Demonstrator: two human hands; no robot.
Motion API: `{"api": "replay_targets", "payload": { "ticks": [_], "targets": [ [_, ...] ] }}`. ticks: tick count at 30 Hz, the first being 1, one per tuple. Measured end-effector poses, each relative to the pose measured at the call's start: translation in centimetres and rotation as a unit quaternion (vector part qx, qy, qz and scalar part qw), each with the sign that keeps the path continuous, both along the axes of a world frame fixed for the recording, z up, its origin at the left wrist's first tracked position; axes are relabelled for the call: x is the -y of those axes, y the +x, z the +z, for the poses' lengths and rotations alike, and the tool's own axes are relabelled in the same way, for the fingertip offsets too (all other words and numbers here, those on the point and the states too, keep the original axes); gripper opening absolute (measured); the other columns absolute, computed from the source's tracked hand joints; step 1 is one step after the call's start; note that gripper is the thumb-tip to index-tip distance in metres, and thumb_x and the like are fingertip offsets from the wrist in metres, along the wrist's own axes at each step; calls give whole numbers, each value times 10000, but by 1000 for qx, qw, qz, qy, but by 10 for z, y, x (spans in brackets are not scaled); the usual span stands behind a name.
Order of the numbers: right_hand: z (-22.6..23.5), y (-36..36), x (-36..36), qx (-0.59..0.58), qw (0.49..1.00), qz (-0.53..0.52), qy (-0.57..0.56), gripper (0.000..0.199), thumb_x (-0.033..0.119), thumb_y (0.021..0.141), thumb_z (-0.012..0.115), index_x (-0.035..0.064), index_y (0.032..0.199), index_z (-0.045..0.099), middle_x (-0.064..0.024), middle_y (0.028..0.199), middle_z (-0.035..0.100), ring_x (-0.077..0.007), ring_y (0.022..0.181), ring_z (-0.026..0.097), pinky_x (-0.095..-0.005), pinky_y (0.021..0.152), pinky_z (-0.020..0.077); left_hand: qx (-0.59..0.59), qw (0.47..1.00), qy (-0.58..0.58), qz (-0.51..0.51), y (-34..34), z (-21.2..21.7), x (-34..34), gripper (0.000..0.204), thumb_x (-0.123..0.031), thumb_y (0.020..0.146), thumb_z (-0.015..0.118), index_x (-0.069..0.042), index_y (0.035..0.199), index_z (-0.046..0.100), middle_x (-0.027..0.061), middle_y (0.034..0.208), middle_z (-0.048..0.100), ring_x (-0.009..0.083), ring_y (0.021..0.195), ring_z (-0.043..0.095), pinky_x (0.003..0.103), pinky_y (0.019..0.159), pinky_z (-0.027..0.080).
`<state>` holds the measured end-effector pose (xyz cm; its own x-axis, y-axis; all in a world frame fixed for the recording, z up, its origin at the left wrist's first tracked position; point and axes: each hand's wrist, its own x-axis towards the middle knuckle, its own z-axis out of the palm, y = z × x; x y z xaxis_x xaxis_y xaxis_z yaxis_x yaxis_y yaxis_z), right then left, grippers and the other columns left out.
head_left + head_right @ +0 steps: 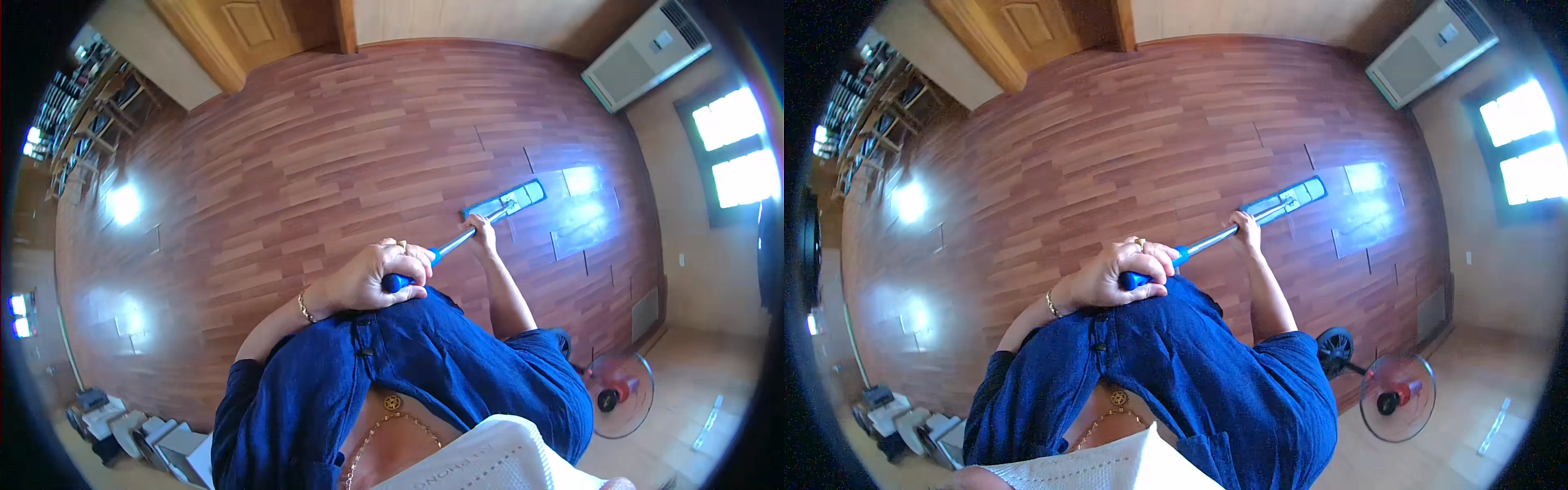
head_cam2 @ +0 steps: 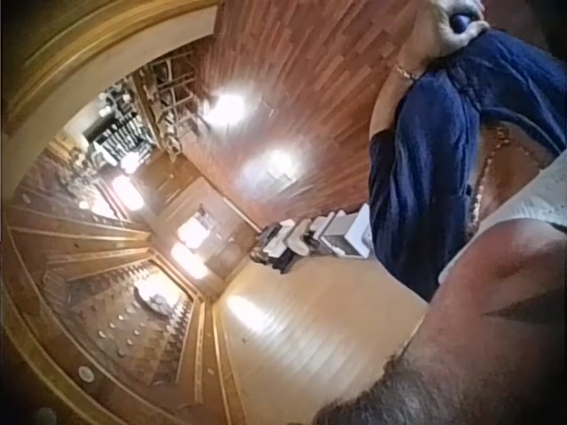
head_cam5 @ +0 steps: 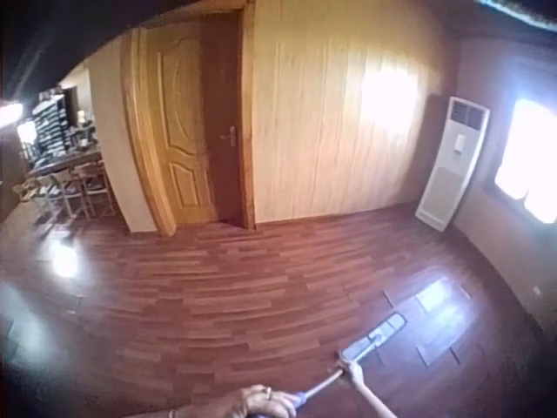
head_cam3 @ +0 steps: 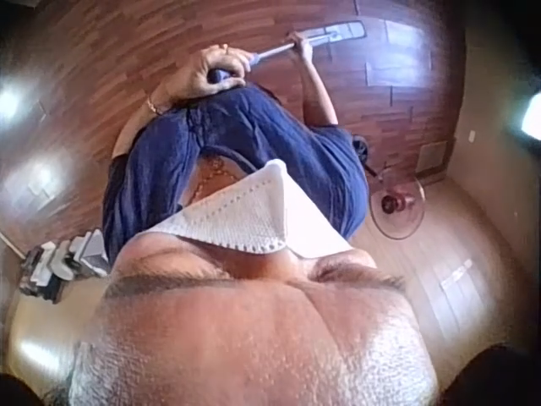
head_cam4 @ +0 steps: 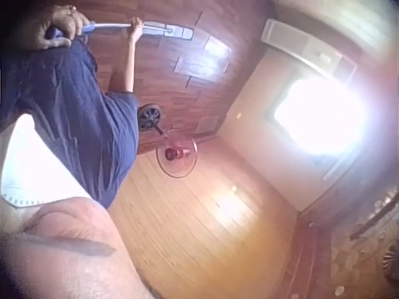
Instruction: Mopping a wooden floor with a flat mop.
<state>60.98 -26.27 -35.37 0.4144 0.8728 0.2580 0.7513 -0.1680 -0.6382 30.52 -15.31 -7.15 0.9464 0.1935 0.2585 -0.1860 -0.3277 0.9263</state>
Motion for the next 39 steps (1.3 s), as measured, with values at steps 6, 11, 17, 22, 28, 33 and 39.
{"api": "replay_targets", "payload": {
  "ticks": [6,11,17,22,28,33,39],
  "targets": [
    [0,-17,-70,-8,993,114,-32,255,212,739,726,80,706,511,-83,716,555,-306,752,568,-388,662,444,17,995,43,91,-35,12,-1,191,-87,750,776,-123,864,627,35,971,678,270,1081,624,390,892,434],
    [28,-79,-138,-197,935,293,-21,222,152,746,677,85,643,493,-85,632,517,-271,607,557,-373,557,435,37,945,185,265,-81,32,17,196,-153,734,791,-124,810,612,29,894,673,208,959,654,350,789,436],
    [87,-207,-176,9,874,483,-52,404,331,727,775,67,606,494,-134,601,538,-330,600,561,-409,543,431,35,870,281,404,-156,70,56,266,-253,677,834,-145,729,596,-8,837,663,180,838,668,352,767,469],
    [96,-327,-166,-50,762,645,-35,434,416,749,745,44,617,564,-166,628,576,-349,633,586,-442,555,443,60,828,316,459,-214,109,112,439,-483,680,790,-95,714,587,45,748,636,224,737,652,388,678,485],
    [150,-451,-115,-45,588,796,-135,213,311,681,702,113,706,628,-145,724,625,-371,735,612,-484,616,458,167,801,336,467,-248,139,171,486,-548,726,743,-78,749,619,39,674,633,179,592,631,336,642,510],
    [151,-514,-68,-77,465,879,-63,289,347,717,732,95,646,608,-136,652,609,-353,644,605,-454,556,451,126,824,366,413,-255,155,198,215,-270,815,702,-87,781,596,29,658,628,167,581,631,303,609,521],
    [149,-540,-48,-114,412,900,-90,81,132,640,658,82,688,617,-143,685,621,-355,677,613,-449,587,467,94,786,356,497,-257,152,216,416,-455,647,804,-106,727,592,-2,606,569,139,527,581,288,588,516]
  ]
}}
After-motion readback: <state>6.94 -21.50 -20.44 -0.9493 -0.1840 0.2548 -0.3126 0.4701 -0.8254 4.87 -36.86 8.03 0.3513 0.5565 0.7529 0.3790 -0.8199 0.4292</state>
